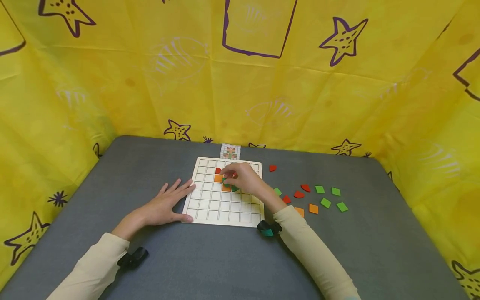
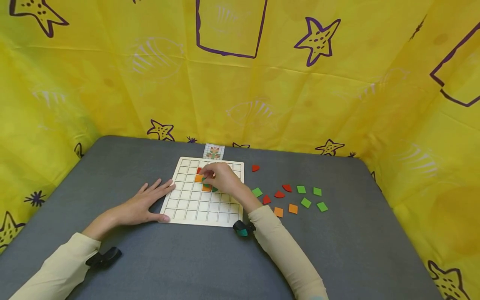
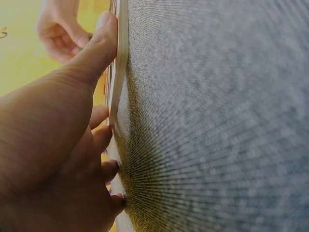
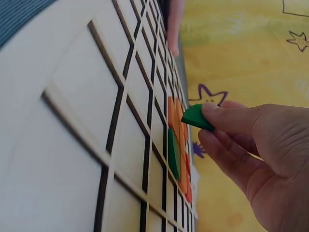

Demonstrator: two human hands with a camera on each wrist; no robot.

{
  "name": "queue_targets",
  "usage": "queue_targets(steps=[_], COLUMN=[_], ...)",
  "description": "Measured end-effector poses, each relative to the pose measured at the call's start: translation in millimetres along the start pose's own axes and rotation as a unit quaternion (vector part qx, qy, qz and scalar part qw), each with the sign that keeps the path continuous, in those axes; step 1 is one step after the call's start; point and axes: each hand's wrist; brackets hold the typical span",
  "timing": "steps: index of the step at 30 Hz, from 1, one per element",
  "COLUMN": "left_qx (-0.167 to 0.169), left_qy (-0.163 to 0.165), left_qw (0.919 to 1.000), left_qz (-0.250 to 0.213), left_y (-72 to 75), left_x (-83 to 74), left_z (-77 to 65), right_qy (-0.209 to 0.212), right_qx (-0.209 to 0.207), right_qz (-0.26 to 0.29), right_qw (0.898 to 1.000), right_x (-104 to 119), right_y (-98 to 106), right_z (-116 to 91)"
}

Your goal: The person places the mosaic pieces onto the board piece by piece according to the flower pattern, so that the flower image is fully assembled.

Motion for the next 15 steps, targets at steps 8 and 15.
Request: queue_targets(steps=[8, 15], left_qx=[0.000, 0.001], left_qy=[-0.001, -0.006], left_qw=[1.0000, 1.0000], left_qz=[-0.004, -0.003], left_y=[0.8, -0.4], left_x=[1.3, 3.3], left_z=[-0.8, 0.1], right_qy=[0.017, 0.000], right_qx=[0.018, 0.033], right_qz=[0.010, -0.006], right_qw=[1.000, 0.999], right_x=[6, 6], right_y=[-18, -24], right_z=[11, 14])
Point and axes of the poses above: each hand's wrist, its own z-axis towards the middle knuckle, its own y-axis out of the back of the hand, x = y × z, and after that the axes turned 9 degrees about -x, right-handed
